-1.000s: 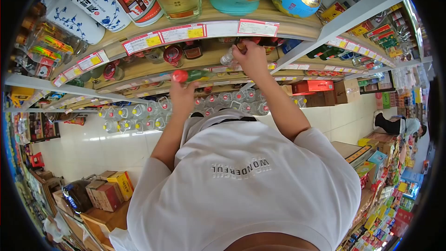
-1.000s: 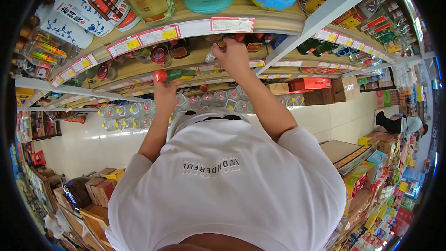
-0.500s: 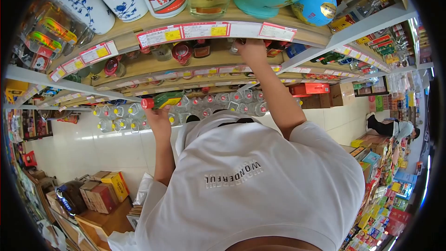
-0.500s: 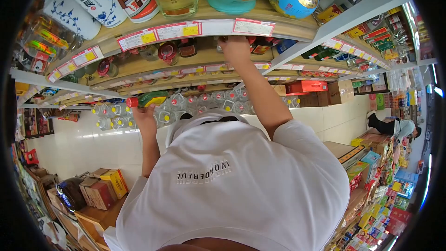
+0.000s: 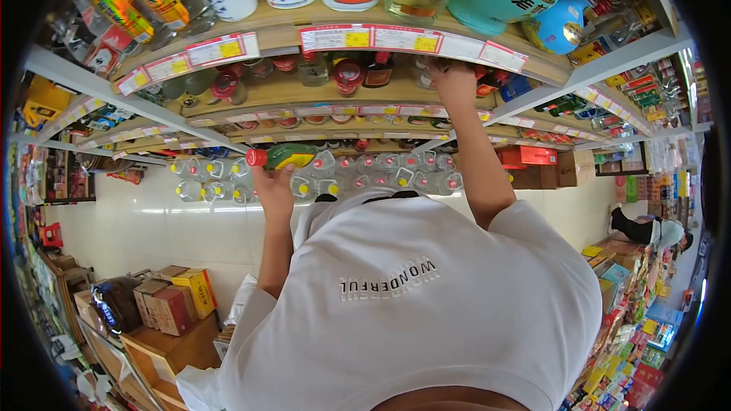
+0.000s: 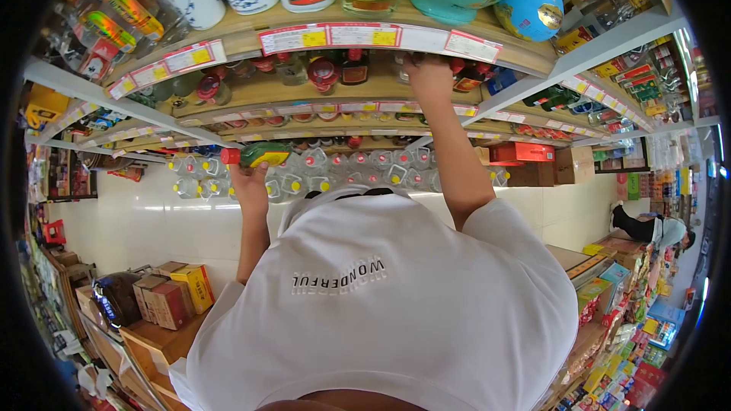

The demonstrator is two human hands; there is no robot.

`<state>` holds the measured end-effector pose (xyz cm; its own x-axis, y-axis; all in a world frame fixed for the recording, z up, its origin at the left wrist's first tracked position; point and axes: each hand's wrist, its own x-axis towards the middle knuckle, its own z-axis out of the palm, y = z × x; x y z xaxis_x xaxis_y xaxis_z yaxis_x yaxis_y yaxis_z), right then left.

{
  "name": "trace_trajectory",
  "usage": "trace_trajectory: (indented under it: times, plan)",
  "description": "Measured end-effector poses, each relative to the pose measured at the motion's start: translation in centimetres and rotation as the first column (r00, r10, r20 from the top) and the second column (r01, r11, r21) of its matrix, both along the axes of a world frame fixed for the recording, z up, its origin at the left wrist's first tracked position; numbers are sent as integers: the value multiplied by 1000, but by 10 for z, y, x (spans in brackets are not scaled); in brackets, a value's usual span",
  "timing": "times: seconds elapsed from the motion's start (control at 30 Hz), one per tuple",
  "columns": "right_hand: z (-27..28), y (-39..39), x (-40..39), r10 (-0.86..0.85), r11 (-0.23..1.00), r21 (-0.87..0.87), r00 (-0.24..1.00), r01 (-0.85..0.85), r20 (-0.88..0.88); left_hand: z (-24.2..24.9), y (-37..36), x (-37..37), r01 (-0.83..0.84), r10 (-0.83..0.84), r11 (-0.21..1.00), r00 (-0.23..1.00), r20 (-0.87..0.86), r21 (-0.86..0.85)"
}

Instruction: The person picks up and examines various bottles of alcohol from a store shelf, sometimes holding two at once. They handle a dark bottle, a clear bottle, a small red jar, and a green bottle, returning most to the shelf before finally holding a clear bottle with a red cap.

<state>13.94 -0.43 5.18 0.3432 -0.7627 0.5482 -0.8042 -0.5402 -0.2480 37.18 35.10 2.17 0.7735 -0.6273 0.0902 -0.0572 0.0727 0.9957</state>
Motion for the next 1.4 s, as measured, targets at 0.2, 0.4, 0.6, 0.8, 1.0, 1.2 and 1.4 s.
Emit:
trace_trajectory:
  times: [0.2, 0.4, 0.6, 0.8, 1.0, 1.2, 1.4]
  plan:
    - [45, 103, 68, 63, 966, 220, 952, -133, 301, 20, 30, 25, -36, 39, 998, 997, -66, 50]
    - [39, 131, 132, 113, 865, 497, 991, -63, -70, 11, 79, 42, -46, 48, 996, 999, -23, 71]
    - [41, 129, 147, 52, 853, 518, 977, 64, -207, 12, 115, 40, -63, 69, 994, 995, -73, 88]
    - [29, 115, 156, 73, 842, 534, 966, 74, -249, 15, 121, 41, -126, 126, 992, 988, -94, 3]
    - [33, 116, 158, 65, 838, 542, 973, 68, -223, 9, 124, 45, -104, 108, 993, 991, -79, 54]
    - [29, 133, 155, 38, 892, 452, 990, 28, -137, 9, 101, 56, -28, 28, 994, 1000, 4, 102]
    - [46, 164, 117, 59, 914, 399, 998, -69, 36, 16, 37, 56, 99, -101, 992, 995, 20, 80]
